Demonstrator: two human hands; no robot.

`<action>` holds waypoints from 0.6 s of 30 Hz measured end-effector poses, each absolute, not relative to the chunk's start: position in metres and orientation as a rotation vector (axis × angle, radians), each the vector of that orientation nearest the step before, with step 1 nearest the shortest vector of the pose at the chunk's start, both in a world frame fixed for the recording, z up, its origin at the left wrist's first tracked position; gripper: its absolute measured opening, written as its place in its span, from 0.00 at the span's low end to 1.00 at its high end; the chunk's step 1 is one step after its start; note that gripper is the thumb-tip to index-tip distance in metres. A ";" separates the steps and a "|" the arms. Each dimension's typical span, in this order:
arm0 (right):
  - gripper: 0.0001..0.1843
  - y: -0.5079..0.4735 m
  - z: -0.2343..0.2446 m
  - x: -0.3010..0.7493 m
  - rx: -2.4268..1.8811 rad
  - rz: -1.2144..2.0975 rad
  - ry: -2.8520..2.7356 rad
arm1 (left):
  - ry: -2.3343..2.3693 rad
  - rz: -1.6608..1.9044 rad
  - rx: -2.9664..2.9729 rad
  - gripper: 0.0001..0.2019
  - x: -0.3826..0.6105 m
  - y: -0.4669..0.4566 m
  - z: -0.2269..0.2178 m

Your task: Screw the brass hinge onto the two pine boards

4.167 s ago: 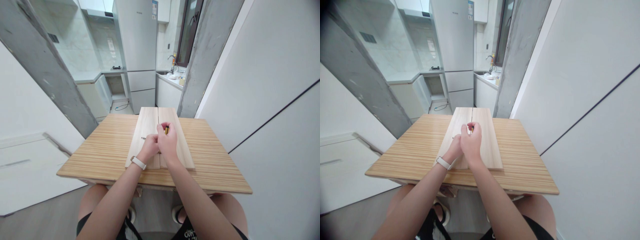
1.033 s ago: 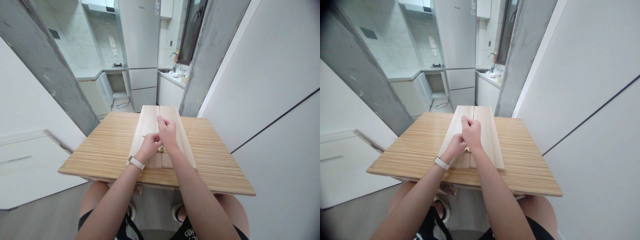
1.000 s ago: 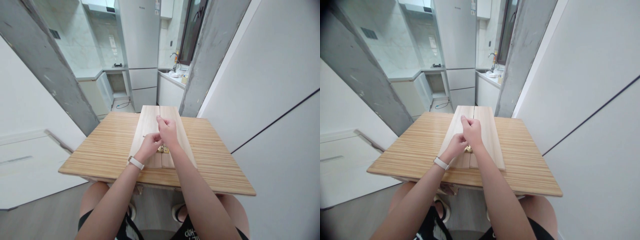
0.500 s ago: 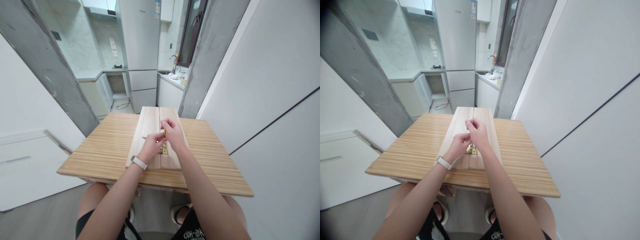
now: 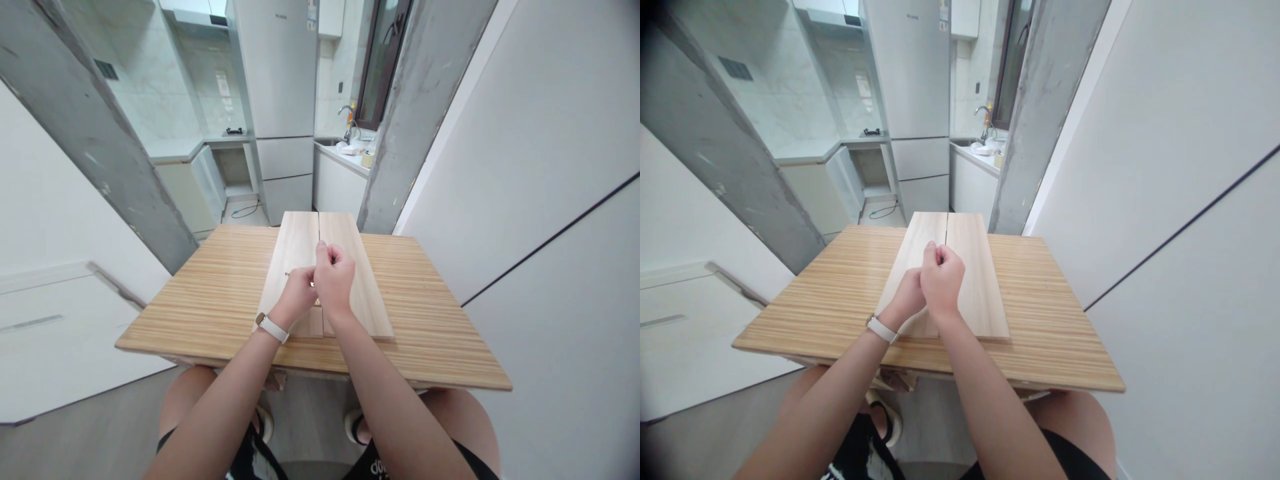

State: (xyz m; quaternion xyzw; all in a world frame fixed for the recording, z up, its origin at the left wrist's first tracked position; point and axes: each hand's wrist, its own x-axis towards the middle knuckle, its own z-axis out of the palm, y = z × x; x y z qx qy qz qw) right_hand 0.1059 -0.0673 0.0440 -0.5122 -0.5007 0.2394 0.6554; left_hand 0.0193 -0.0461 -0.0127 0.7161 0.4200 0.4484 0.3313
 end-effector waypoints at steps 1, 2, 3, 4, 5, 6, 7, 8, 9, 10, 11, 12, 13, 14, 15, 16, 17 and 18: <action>0.28 -0.063 0.045 0.111 -1.151 0.590 -1.144 | 1.057 1.162 1.861 0.07 0.019 -0.048 -0.011; 0.29 -0.057 0.046 0.116 -1.142 0.649 -1.156 | 1.017 1.155 1.836 0.08 0.020 -0.049 -0.009; 0.29 -0.052 0.047 0.121 -1.132 0.730 -1.175 | 0.976 1.150 1.802 0.08 0.021 -0.050 -0.008; 0.30 -0.047 0.049 0.127 -1.111 0.836 -1.217 | 0.934 1.143 1.765 0.08 0.022 -0.050 -0.007; 0.30 -0.042 0.052 0.134 -1.071 0.955 -1.273 | 0.891 1.135 1.727 0.09 0.023 -0.050 -0.007; 0.30 -0.037 0.055 0.140 -1.016 1.083 -1.338 | 0.852 1.123 1.693 0.09 0.025 -0.050 -0.007; 0.30 -0.033 0.058 0.147 -0.949 1.217 -1.408 | 0.819 1.111 1.667 0.11 0.027 -0.050 -0.007; 0.30 -0.030 0.061 0.153 -0.880 1.339 -1.468 | 0.796 1.102 1.651 0.12 0.028 -0.050 -0.007; 0.30 -0.027 0.064 0.158 -0.824 1.442 -1.507 | 0.780 1.100 1.643 0.13 0.030 -0.049 -0.008; 0.30 -0.025 0.066 0.162 -0.781 1.519 -1.527 | 0.771 1.104 1.640 0.14 0.031 -0.049 -0.009; 0.30 -0.024 0.067 0.165 -0.756 1.567 -1.527 | 0.768 1.113 1.639 0.14 0.033 -0.048 -0.010; 0.30 -0.023 0.067 0.167 -0.746 1.582 -1.510 | 0.777 1.125 1.641 0.15 0.034 -0.047 -0.012; 0.30 -0.023 0.067 0.167 -0.746 1.562 -1.486 | 0.802 1.137 1.646 0.15 0.034 -0.046 -0.013; 0.29 -0.024 0.065 0.166 -0.752 1.515 -1.468 | 0.838 1.147 1.654 0.15 0.034 -0.045 -0.015; 0.27 -0.026 0.063 0.164 -0.765 1.441 -1.455 | 0.876 1.155 1.662 0.15 0.034 -0.045 -0.016; 0.25 -0.029 0.060 0.161 -0.786 1.342 -1.445 | 0.902 1.162 1.672 0.15 0.034 -0.044 -0.017; 0.21 -0.033 0.057 0.157 -0.815 1.224 -1.434 | 0.914 1.171 1.683 0.14 0.033 -0.044 -0.019; 0.17 -0.038 0.055 0.153 -0.853 1.093 -1.414 | 0.916 1.182 1.698 0.13 0.033 -0.044 -0.020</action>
